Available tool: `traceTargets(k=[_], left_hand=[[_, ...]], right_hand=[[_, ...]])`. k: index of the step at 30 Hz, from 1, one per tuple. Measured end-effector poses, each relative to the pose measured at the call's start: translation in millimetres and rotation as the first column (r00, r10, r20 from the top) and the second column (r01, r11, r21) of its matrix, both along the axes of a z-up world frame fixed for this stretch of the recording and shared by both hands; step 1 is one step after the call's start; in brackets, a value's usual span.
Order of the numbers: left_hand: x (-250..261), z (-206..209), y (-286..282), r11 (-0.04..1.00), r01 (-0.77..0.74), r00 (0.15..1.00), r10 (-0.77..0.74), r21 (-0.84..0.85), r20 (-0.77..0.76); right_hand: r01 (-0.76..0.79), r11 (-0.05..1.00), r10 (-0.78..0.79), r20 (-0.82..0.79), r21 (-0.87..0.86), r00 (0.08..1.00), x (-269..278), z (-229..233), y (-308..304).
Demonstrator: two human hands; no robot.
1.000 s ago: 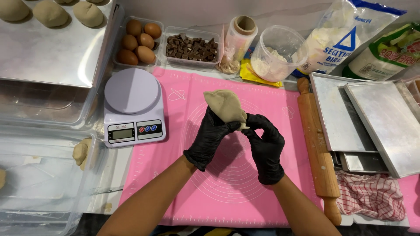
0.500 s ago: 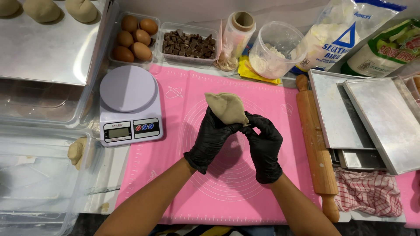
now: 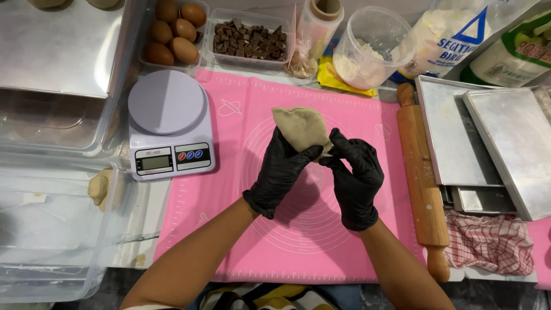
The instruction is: Rolling out dough, adding chocolate chip filling, and shaping the dough into buns.
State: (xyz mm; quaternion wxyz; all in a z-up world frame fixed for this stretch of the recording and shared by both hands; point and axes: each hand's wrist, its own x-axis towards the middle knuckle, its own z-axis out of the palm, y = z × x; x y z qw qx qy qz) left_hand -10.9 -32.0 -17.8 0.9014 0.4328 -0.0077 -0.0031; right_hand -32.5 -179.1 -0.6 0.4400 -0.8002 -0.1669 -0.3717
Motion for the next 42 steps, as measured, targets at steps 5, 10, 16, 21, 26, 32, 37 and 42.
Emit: traceTargets(k=[5, 10, 16, 21, 26, 32, 37, 42], left_hand=[[5, -20, 1, 0.999, 0.02, 1.0, -0.02, 0.043, -0.001], [3, -18, -5, 0.998, 0.058, 0.998, -0.058, 0.018, 0.002], [-3, -11, -1, 0.995, 0.09, 0.996, -0.09, 0.031, -0.001], [-8, -3, -4, 0.992, 0.106, 0.994, -0.106, 0.065, 0.007], [-7, 9, 6, 0.993, 0.09, 0.994, -0.094, 0.081, 0.047], [-11, 17, 0, 0.991, 0.11, 0.994, -0.112, 0.082, 0.015], [-17, 33, 6, 0.988, 0.064, 0.997, -0.059, 0.139, -0.045], [-17, 37, 6, 0.977, -0.004, 0.999, 0.013, 0.212, -0.039]], right_hand=[[-0.001, 0.999, 0.003, 0.031, -0.051, 1.0, 6, -15, -11], [0.01, 0.998, -0.007, 0.04, -0.069, 0.999, -1, -1, -4], [0.026, 0.995, -0.026, 0.009, -0.096, 1.0, -7, 8, 1], [0.043, 0.994, -0.041, 0.029, -0.096, 0.999, -2, -1, -7], [-0.062, 0.996, 0.063, 0.026, -0.057, 0.998, 3, 6, -12], [-0.077, 0.997, 0.078, 0.078, -0.027, 0.994, -3, 12, 0], [-0.148, 0.985, 0.156, 0.08, -0.088, 0.985, -1, 14, 1], [-0.249, 0.968, 0.248, 0.022, 0.044, 0.969, -8, 21, 13]])
